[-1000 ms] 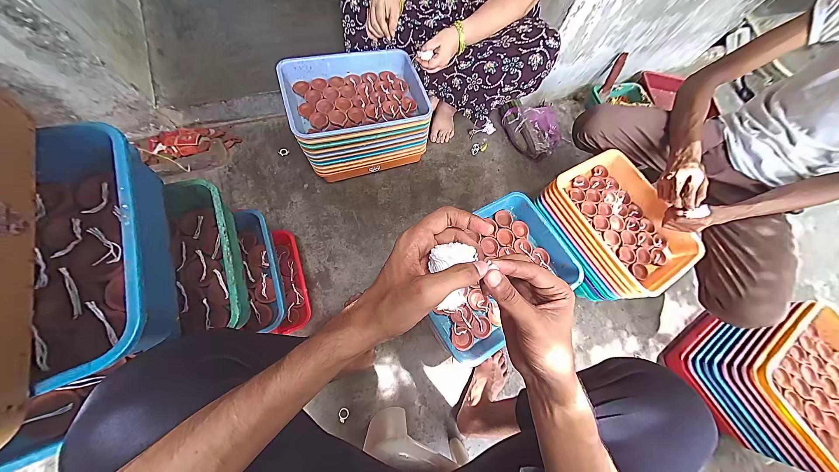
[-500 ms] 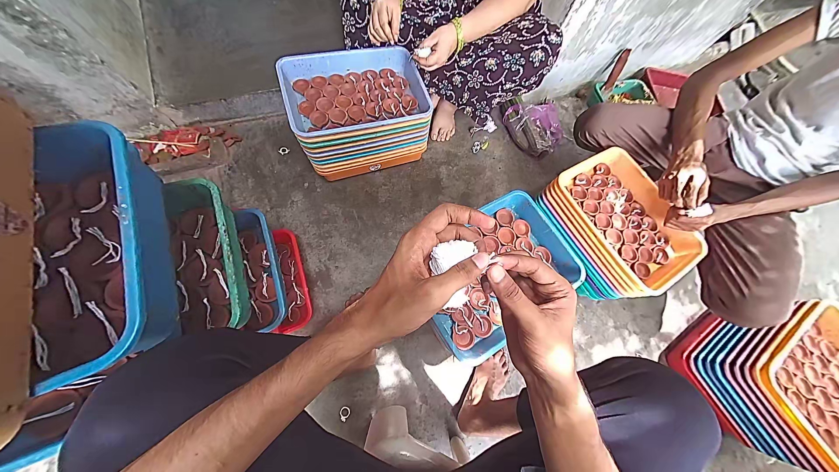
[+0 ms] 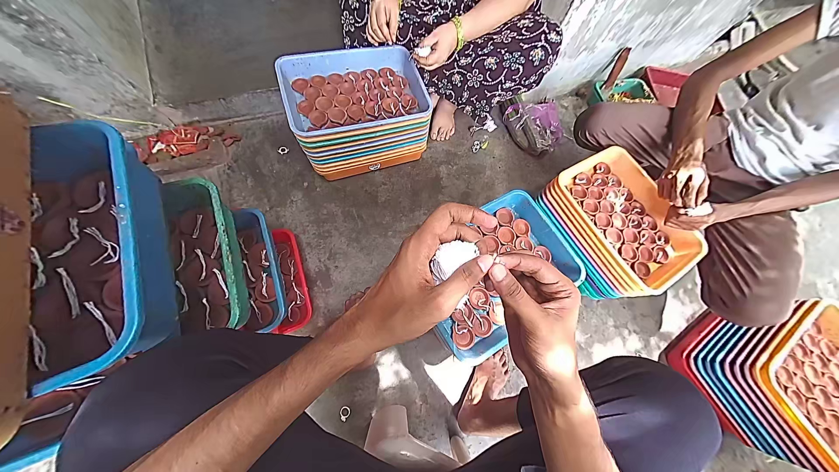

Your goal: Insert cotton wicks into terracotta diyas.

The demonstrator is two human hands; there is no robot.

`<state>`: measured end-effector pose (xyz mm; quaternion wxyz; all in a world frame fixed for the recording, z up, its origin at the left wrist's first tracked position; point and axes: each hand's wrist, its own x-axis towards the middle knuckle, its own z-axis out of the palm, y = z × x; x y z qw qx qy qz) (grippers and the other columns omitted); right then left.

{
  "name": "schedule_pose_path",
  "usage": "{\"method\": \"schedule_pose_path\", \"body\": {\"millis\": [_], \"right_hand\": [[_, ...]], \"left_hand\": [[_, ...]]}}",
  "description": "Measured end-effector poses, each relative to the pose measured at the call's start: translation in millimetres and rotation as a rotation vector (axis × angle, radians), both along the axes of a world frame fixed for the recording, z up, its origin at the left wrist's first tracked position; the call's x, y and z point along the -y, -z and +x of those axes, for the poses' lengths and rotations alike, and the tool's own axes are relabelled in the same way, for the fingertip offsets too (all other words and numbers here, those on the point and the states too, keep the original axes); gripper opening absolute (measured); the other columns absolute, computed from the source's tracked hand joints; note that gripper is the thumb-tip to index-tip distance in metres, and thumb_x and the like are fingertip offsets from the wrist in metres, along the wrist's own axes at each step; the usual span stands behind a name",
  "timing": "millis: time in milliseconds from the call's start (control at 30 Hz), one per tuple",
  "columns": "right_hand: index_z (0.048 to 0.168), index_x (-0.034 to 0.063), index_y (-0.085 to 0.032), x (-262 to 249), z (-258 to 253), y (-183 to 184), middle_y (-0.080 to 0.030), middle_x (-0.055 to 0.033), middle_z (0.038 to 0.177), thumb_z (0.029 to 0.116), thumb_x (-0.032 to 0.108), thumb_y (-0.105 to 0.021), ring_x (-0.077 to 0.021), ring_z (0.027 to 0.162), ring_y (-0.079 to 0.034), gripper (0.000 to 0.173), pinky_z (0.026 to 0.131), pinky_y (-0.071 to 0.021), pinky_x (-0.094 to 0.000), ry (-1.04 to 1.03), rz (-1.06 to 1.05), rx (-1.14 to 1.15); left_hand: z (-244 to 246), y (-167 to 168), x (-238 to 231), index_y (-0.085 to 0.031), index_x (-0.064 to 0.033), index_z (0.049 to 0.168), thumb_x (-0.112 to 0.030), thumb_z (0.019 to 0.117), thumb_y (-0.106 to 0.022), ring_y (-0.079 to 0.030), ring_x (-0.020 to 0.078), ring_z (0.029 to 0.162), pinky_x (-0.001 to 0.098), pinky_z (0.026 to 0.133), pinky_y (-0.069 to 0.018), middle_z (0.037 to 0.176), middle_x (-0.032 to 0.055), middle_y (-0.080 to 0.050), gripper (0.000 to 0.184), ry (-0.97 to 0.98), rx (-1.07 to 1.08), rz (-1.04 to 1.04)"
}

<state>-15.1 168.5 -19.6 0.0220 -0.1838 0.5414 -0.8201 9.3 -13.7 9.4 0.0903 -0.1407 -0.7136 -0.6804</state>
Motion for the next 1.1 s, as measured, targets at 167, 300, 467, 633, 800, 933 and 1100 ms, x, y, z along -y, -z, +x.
{"method": "schedule_pose_path", "body": {"millis": [167,300,467,633,800,933,1100], "right_hand": [[0.101,-0.0007,-0.077,0,-1,1,-0.073,-0.0115,0.097,0.0887,-0.001,-0.077,-0.0155,0.087,-0.071,0.013,0.086,-0.0621,-0.0326,0.002,-0.007,0.009],[0.101,-0.0006,-0.079,0,-2,3,-0.074,-0.0120,0.097,0.0868,-0.001,-0.079,-0.0159,0.089,-0.072,0.014,0.087,-0.0623,-0.0323,0.017,0.004,0.014],[0.102,0.0001,-0.079,0,-2,4,-0.075,-0.0134,0.097,0.0876,-0.001,-0.079,-0.0184,0.089,-0.073,0.015,0.087,-0.0624,-0.0348,0.029,0.001,0.033],[0.102,-0.0004,-0.077,1,-3,4,-0.075,-0.0140,0.098,0.0885,0.000,-0.078,-0.0179,0.088,-0.072,0.014,0.086,-0.0618,-0.0343,0.039,0.016,0.072],[0.102,-0.0011,-0.077,1,-3,5,-0.074,-0.0140,0.097,0.0883,0.000,-0.078,-0.0185,0.090,-0.072,0.014,0.089,-0.0613,-0.0362,0.037,0.021,0.105],[0.103,-0.0021,-0.077,0,-3,4,-0.074,-0.0150,0.099,0.0908,0.001,-0.075,-0.0185,0.090,-0.071,0.013,0.088,-0.0611,-0.0363,0.030,0.027,0.126],[0.110,-0.0004,-0.075,-10,-8,1,-0.072,-0.0136,0.098,0.0923,0.003,-0.070,-0.0165,0.084,-0.068,0.019,0.082,-0.0594,-0.0332,0.054,0.036,0.010]], "left_hand": [[0,0,0,-0.055,-0.0038,0.130,-0.003,0.0972,-0.065,-0.068,0.0159,0.096,0.0298,0.081,-0.0616,0.106,0.0057,-0.067,0.034,0.005,0.023,0.008],[1,0,-1,-0.057,-0.0028,0.128,-0.002,0.0977,-0.064,-0.069,0.0175,0.090,0.0305,0.077,-0.0632,0.105,0.0079,-0.067,0.031,0.016,0.053,0.058],[1,0,-2,-0.058,-0.0023,0.125,-0.001,0.1003,-0.061,-0.069,0.0178,0.086,0.0299,0.073,-0.0631,0.104,0.0097,-0.066,0.025,0.014,0.085,0.125],[0,0,0,-0.059,-0.0036,0.127,-0.002,0.1021,-0.057,-0.068,0.0176,0.088,0.0290,0.073,-0.0617,0.106,0.0096,-0.066,0.025,0.003,0.119,0.146],[1,-1,1,-0.062,-0.0017,0.123,0.000,0.1007,-0.060,-0.069,0.0198,0.083,0.0311,0.072,-0.0630,0.103,0.0116,-0.066,0.022,0.062,0.155,0.191],[1,-1,2,-0.062,-0.0010,0.123,0.001,0.0979,-0.064,-0.069,0.0206,0.082,0.0316,0.073,-0.0633,0.103,0.0121,-0.067,0.025,0.077,0.176,0.188],[1,0,2,-0.063,-0.0004,0.121,0.004,0.0956,-0.066,-0.070,0.0213,0.081,0.0315,0.071,-0.0634,0.102,0.0130,-0.069,0.026,0.073,0.170,0.178]]}}
